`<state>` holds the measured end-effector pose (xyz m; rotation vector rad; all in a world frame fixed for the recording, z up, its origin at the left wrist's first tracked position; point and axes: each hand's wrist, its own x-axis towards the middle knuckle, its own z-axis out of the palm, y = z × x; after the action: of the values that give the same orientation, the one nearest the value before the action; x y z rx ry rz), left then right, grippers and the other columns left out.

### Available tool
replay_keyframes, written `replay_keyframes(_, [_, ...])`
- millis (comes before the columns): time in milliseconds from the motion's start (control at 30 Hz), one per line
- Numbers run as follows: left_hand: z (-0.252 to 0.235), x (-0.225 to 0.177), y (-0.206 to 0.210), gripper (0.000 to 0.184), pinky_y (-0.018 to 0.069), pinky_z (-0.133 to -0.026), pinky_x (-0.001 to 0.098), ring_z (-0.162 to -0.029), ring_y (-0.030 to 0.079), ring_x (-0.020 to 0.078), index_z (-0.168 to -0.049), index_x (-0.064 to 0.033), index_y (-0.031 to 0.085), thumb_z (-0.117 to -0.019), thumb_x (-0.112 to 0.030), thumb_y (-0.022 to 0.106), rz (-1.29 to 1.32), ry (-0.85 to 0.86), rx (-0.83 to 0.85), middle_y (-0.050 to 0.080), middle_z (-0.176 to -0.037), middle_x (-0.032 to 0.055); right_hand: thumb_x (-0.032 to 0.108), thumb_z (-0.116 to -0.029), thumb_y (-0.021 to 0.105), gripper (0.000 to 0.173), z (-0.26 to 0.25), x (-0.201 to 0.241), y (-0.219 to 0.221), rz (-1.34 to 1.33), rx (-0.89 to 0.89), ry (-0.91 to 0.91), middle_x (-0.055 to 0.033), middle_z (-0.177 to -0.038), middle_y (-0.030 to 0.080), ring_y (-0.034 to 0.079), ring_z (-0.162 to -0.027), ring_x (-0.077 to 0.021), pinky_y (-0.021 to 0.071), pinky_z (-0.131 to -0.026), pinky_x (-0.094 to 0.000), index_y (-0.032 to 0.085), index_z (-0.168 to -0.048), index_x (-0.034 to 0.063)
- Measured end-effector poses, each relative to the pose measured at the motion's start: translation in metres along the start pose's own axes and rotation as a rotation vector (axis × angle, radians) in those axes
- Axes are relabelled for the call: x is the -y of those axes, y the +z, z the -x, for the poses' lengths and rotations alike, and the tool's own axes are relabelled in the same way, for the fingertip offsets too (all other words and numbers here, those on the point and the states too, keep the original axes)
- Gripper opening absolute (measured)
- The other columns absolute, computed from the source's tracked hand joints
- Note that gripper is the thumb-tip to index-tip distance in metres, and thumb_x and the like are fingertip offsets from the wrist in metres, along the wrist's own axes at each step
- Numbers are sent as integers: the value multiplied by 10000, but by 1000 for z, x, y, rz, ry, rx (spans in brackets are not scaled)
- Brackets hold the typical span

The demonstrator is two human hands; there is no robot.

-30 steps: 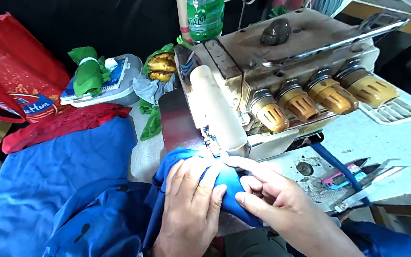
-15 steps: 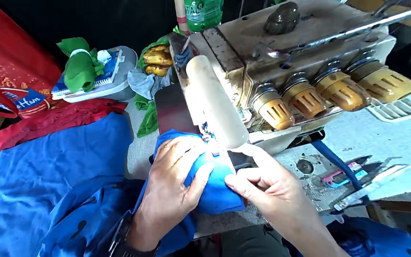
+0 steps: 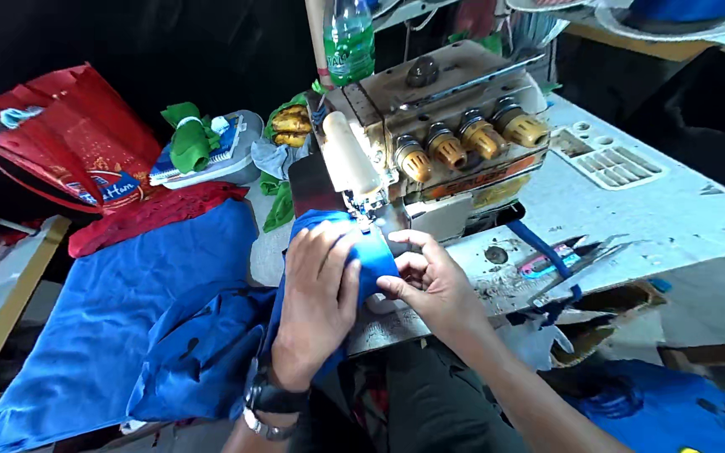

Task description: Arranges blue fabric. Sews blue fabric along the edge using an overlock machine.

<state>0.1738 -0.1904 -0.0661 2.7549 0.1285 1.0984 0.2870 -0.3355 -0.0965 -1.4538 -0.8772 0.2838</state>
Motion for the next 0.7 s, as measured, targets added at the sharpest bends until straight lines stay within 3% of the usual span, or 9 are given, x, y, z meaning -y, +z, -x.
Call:
replay_keyframes(100, [34, -15, 18, 409, 233, -1189, 521, -1388, 426, 270, -1304, -150, 581, -924, -287, 647, -62, -45, -117, 525, -1420, 103, -42, -886, 719, 544, 0, 13, -3, -196, 33, 111, -30, -790, 690, 673, -612, -119, 598, -576, -243, 516, -1366, 115])
replay_keyframes(167, [47, -18, 35, 489, 184, -1209, 530, -1415, 390, 278, -1341, -164, 524, -896, -265, 700, -102, -59, -184, 482, -1442, 117, -60, -914, 676, 515, -1, 22, -6, -296, 62, 189, -47, -799, 701, 681, -604, -129, 596, -569, -243, 506, -1361, 132])
replay_keyframes(233, [48, -11, 44, 438, 183, -1222, 493, -1396, 405, 255, -1315, -164, 505, -918, -218, 680, -115, -55, -271, 490, -1396, 98, -43, -957, 625, 451, -2, 28, -8, -350, 89, 209, -50, -812, 710, 691, -611, -122, 597, -567, -237, 498, -1353, 132])
replay_keyframes(367, [43, 3, 39, 309, 320, -1188, 418, -1304, 485, 235, -1235, -143, 550, -943, -109, 645, -67, 16, -348, 542, -1259, 78, -47, -971, 604, 441, -4, 31, -8, -412, 96, 220, -62, -793, 709, 691, -607, -121, 601, -581, -242, 491, -1362, 120])
replay_keyframes(500, [31, 10, 10, 256, 460, -1080, 367, -1154, 600, 263, -1158, -57, 621, -912, 12, 617, -38, 98, -222, 613, -1127, 141, -60, -953, 632, 452, -2, 24, -4, -382, 89, 254, -44, -786, 688, 675, -594, -112, 590, -553, -239, 488, -1343, 118])
replay_keyframes(700, [9, 24, -22, 235, 489, -1045, 399, -1111, 645, 333, -1112, 27, 678, -889, 58, 610, -111, 234, -57, 673, -1086, 196, -60, -942, 647, 379, -4, 24, 2, -372, 99, 227, -44, -783, 675, 658, -575, -110, 578, -530, -233, 516, -1254, 111])
